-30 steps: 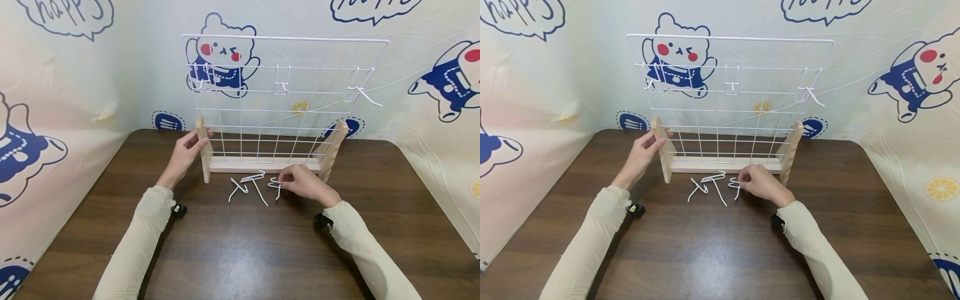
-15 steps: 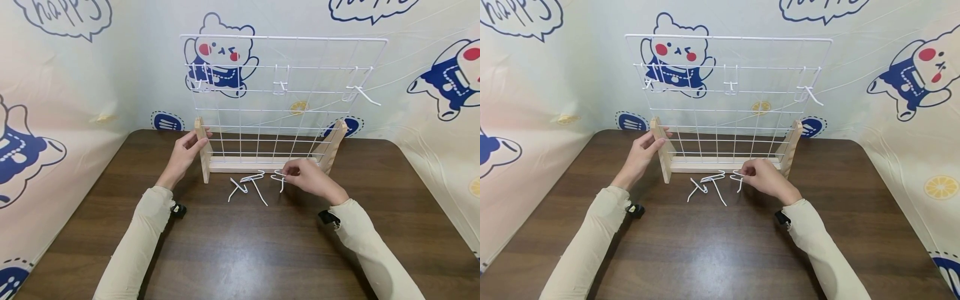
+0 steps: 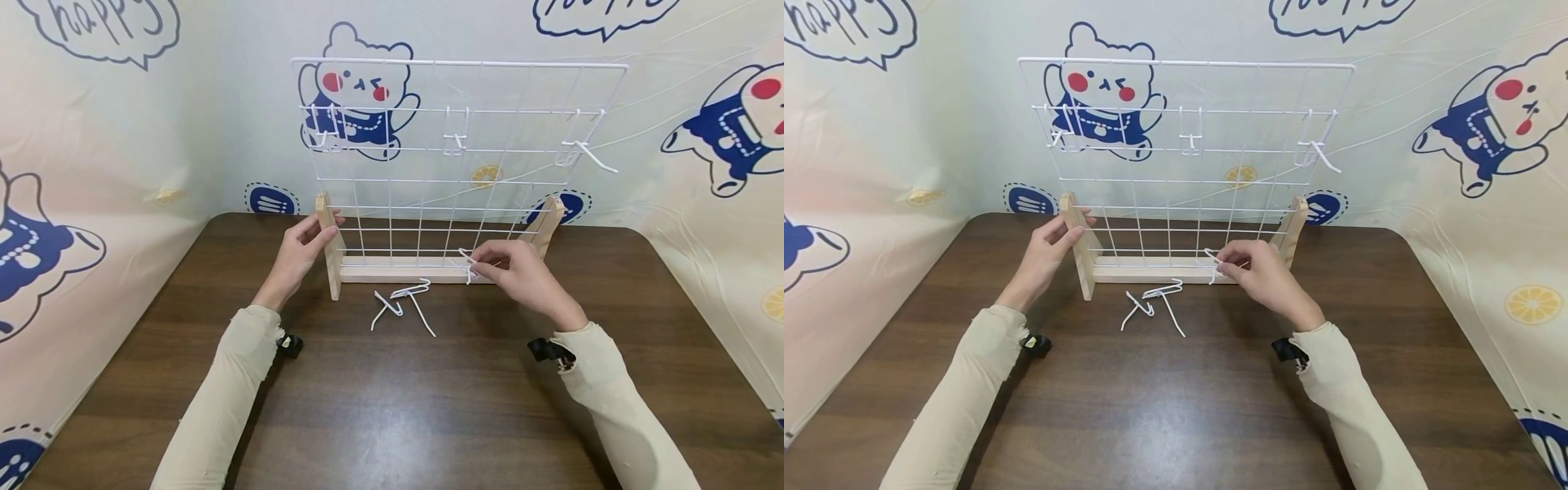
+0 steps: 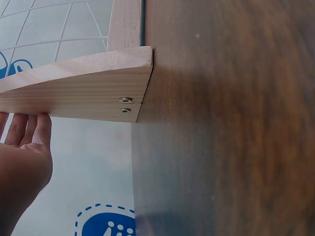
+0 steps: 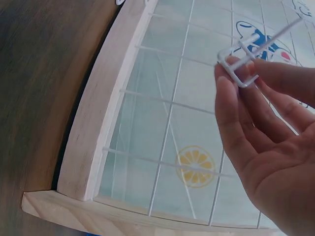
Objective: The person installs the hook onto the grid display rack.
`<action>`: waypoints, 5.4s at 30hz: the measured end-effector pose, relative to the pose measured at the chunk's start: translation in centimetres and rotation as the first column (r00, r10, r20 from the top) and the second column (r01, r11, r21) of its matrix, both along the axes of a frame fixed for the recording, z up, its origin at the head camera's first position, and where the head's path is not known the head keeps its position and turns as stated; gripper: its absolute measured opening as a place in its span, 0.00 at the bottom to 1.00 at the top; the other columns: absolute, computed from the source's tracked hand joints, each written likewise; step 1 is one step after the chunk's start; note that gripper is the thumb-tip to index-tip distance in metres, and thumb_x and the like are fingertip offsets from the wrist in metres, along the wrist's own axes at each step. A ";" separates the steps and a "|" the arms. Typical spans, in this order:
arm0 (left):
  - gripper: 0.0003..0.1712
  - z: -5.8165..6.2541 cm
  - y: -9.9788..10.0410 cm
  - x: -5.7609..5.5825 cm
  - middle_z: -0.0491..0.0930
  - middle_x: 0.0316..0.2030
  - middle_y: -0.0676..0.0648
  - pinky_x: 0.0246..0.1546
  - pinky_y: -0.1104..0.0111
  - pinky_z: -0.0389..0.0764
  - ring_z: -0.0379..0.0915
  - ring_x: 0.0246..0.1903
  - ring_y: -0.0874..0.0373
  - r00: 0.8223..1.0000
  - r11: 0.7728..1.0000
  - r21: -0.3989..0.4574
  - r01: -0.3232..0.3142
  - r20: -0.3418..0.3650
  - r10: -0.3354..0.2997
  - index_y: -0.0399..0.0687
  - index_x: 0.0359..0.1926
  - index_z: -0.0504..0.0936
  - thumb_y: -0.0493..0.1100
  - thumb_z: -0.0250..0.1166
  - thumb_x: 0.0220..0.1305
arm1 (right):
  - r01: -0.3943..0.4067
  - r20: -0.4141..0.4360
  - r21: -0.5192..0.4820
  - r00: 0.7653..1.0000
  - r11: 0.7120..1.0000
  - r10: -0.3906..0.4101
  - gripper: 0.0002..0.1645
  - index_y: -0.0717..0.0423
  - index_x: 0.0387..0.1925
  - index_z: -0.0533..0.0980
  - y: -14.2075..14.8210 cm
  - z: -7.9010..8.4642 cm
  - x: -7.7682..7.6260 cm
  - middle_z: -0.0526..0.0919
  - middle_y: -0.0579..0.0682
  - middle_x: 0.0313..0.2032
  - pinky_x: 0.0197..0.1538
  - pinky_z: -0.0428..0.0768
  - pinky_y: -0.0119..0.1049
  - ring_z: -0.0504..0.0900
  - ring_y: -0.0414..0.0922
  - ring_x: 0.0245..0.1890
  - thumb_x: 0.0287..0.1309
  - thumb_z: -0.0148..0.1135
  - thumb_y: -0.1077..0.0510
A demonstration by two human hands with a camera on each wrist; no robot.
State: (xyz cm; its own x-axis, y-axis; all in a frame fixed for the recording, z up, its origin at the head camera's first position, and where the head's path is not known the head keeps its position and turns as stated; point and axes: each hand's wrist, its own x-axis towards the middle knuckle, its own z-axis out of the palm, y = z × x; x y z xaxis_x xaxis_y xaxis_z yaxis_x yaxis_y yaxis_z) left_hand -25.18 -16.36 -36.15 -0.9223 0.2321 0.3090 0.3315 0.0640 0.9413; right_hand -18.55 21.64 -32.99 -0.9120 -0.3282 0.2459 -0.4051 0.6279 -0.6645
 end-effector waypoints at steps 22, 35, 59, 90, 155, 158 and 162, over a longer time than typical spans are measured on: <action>0.25 0.0 -0.2 0.3 0.74 0.62 0.33 0.66 0.46 0.65 0.67 0.63 0.43 1.000 1.000 -0.019 -0.014 0.021 0.014 0.41 0.67 0.72 0.44 0.60 0.73 | 0.089 -0.121 -0.539 0.976 0.837 -0.182 0.10 0.67 0.46 0.81 1.0 0.9 -0.2 0.88 0.54 0.33 0.34 0.82 0.30 0.83 0.47 0.28 0.63 0.63 0.68; 0.23 0.0 0.0 0.1 0.78 0.58 0.42 0.65 0.46 0.65 0.67 0.63 0.41 1.000 1.000 -0.007 -0.013 0.015 0.013 0.47 0.66 0.75 0.45 0.60 0.73 | 0.007 -0.116 -0.788 0.980 0.616 -0.159 0.09 0.69 0.44 0.81 1.1 1.7 -0.2 0.88 0.55 0.31 0.36 0.85 0.34 0.86 0.44 0.26 0.62 0.62 0.72; 0.23 0.0 0.1 0.0 0.74 0.62 0.35 0.66 0.47 0.63 0.64 0.65 0.37 1.000 1.000 -0.003 -0.002 0.026 0.002 0.48 0.66 0.75 0.45 0.60 0.73 | 0.063 -0.048 -0.833 0.982 0.550 -0.184 0.12 0.70 0.45 0.80 1.0 2.3 -1.9 0.87 0.59 0.32 0.35 0.85 0.33 0.85 0.45 0.26 0.61 0.67 0.66; 0.26 0.0 0.1 0.0 0.74 0.61 0.34 0.66 0.46 0.64 0.70 0.61 0.52 1.000 1.000 -0.025 -0.014 0.017 0.015 0.42 0.68 0.72 0.45 0.60 0.73 | 0.144 0.048 -0.816 0.982 0.560 -0.183 0.13 0.74 0.42 0.80 2.3 0.5 -1.8 0.88 0.58 0.33 0.35 0.84 0.31 0.86 0.44 0.27 0.60 0.68 0.66; 0.23 0.4 0.1 0.3 0.74 0.61 0.31 0.65 0.47 0.66 0.71 0.59 0.53 1.000 1.000 -0.015 -0.007 0.008 0.007 0.43 0.66 0.74 0.42 0.59 0.73 | -0.242 0.129 -0.029 0.961 0.970 0.243 0.15 0.64 0.51 0.80 -7.7 -4.4 1.2 0.86 0.54 0.42 0.49 0.82 0.44 0.84 0.45 0.42 0.63 0.64 0.63; 0.23 0.3 0.1 0.3 0.74 0.60 0.32 0.65 0.47 0.66 0.70 0.61 0.48 1.000 1.000 -0.012 -0.006 0.008 0.006 0.42 0.66 0.74 0.42 0.59 0.73 | -0.280 0.138 -0.019 0.950 0.960 0.280 0.17 0.65 0.52 0.79 -8.3 -4.8 1.5 0.85 0.56 0.46 0.49 0.82 0.45 0.83 0.49 0.45 0.64 0.64 0.62; 0.22 0.3 0.1 0.2 0.75 0.60 0.33 0.65 0.46 0.66 0.67 0.63 0.39 1.000 1.000 -0.009 -0.003 0.006 0.003 0.44 0.65 0.75 0.42 0.60 0.73 | -0.272 0.165 0.018 0.950 0.962 0.265 0.19 0.65 0.55 0.78 -8.4 -5.0 1.7 0.84 0.57 0.51 0.52 0.80 0.48 0.82 0.53 0.48 0.64 0.64 0.62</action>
